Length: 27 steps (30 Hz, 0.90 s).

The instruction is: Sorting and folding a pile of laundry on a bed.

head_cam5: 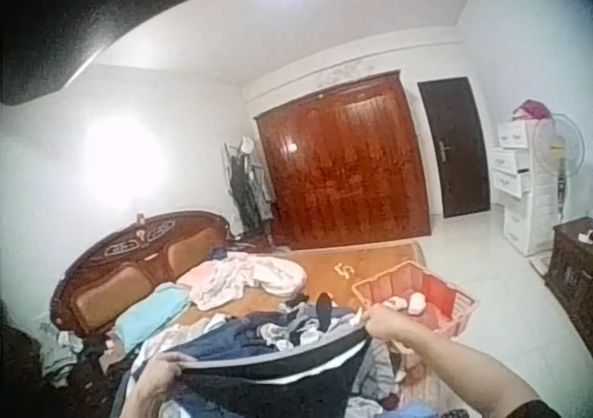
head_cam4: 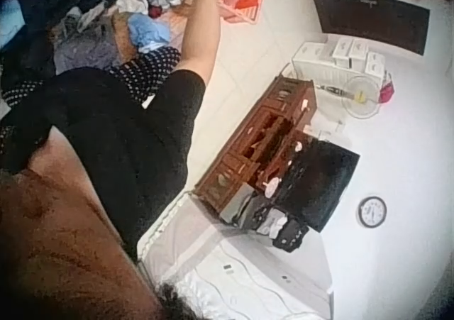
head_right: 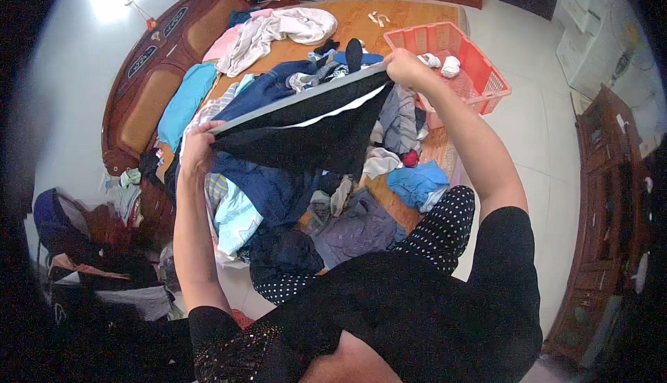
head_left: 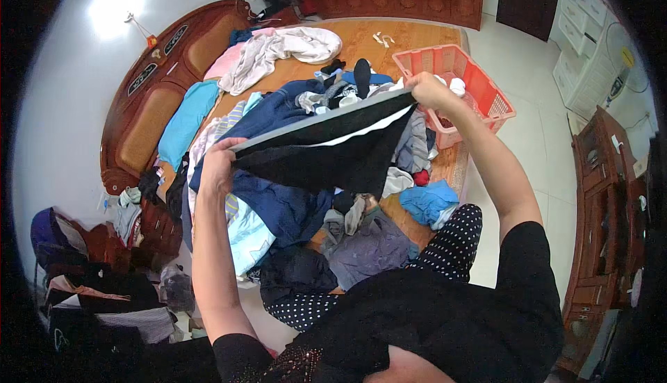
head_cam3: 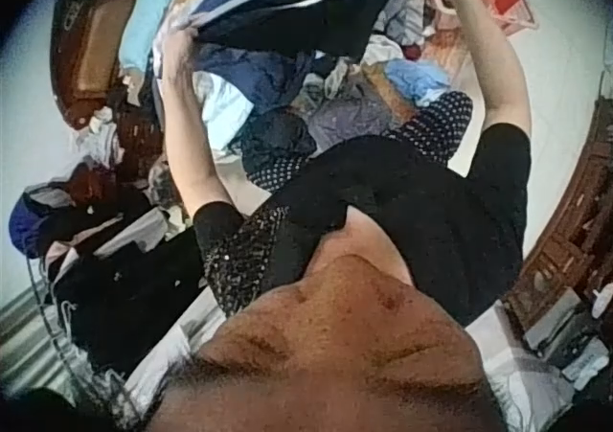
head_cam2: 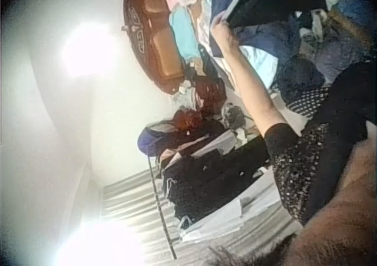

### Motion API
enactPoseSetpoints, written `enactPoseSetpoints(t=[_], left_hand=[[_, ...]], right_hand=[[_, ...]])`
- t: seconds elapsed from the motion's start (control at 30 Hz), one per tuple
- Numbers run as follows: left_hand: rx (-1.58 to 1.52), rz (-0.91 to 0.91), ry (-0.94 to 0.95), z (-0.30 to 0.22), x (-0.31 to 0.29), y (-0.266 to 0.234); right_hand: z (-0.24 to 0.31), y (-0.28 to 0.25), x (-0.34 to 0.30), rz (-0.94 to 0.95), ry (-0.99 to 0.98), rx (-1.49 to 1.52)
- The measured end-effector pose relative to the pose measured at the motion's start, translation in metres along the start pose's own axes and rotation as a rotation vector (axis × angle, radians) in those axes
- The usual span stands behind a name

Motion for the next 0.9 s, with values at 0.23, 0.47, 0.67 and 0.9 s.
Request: enactPoseSetpoints(t=[0.23, 0.47, 0.67, 0.9], left_hand=[[-0.325, 0.028, -0.223, -0.012, 0.006, 0.005], [-0.638, 0.205, 0.025, -0.041, 0.0, 0.006], [-0.514, 0.236, -0.056, -0.055, -0.003, 0.008], [0.026, 0.244, 0.049, -0.045, 0.008, -0.002]], right_hand=[[0.019, -0.008, 0.019, 0.01, -0.016, 0.129], [0.03, -0.008, 0.017, 0.258, 0.096, 0.767], [0.044, -0.022, 0.014, 0.342, -0.039, 0.984], [0.078, -0.037, -0.016, 0.561, -0.287, 1.077]])
Point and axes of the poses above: each hand's wrist, its own x-axis towards the middle knuckle, its own y-axis out of the palm, z = x × y, the point moved 6 cm from there along x, towards the middle knuckle, and after that the axes turned 13 degrees about -z, right-handed, at the moved point
